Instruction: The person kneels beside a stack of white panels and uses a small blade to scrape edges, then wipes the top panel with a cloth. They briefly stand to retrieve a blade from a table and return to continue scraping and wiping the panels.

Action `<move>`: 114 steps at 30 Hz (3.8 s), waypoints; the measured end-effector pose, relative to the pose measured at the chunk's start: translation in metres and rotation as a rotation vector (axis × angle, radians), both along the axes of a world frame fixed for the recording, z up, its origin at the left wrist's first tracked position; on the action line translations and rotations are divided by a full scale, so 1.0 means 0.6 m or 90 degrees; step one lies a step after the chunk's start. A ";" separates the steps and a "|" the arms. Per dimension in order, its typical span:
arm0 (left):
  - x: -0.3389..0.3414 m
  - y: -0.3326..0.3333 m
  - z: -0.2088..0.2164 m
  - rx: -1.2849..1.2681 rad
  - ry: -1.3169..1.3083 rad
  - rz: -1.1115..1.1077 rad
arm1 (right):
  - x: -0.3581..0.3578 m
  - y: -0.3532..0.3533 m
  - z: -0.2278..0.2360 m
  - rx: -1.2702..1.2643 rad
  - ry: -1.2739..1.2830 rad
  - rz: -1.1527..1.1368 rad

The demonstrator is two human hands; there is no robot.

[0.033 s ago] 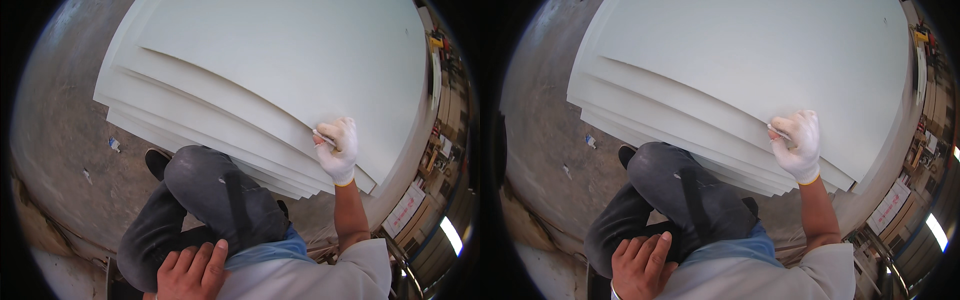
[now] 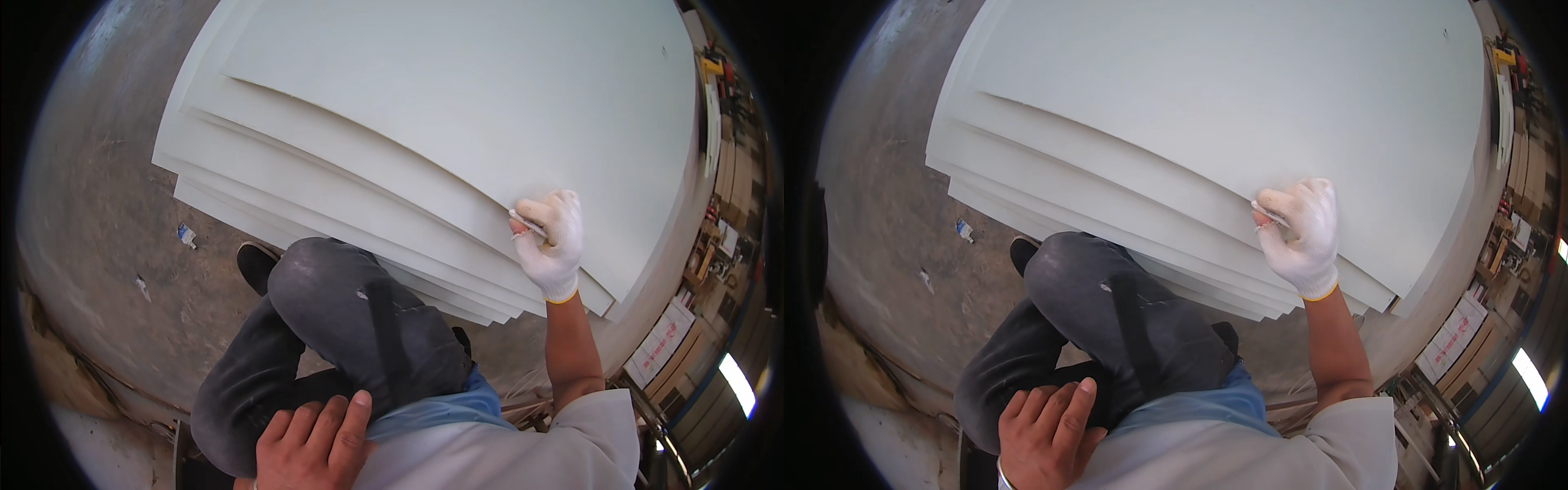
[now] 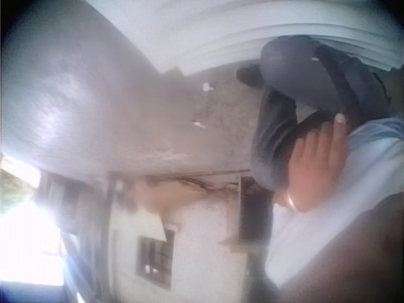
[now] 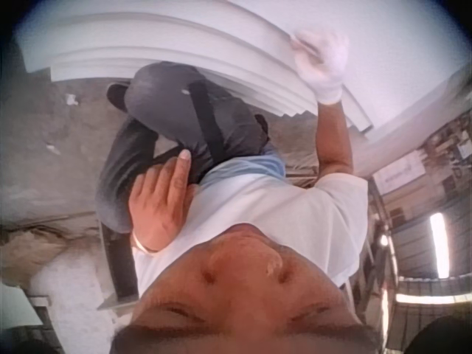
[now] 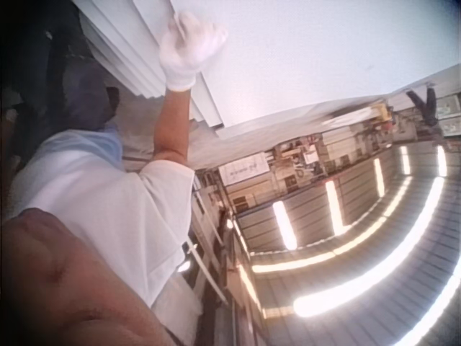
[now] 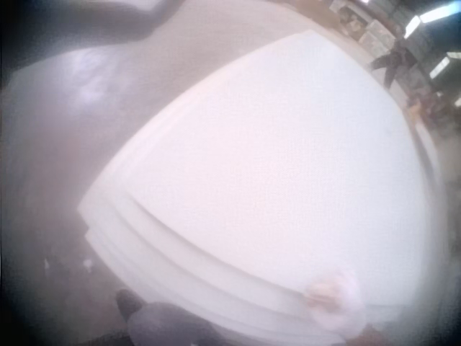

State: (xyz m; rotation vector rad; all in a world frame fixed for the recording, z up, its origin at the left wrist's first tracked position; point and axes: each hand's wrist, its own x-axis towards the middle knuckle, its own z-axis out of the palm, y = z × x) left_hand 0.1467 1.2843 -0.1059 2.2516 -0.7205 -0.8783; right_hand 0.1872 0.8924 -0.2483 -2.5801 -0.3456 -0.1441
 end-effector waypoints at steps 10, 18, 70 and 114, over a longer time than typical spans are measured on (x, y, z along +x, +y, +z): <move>-0.004 0.004 0.002 -0.006 0.007 0.008 | 0.037 0.034 -0.001 -0.013 -0.034 0.034; -0.004 0.008 0.000 -0.029 -0.005 0.010 | 0.036 0.035 0.003 -0.024 0.018 0.031; 0.003 -0.001 0.001 0.036 0.012 -0.006 | -0.059 -0.045 0.003 0.041 0.011 -0.074; -0.006 0.003 -0.006 0.024 -0.024 0.006 | -0.002 -0.010 -0.008 -0.067 0.009 0.014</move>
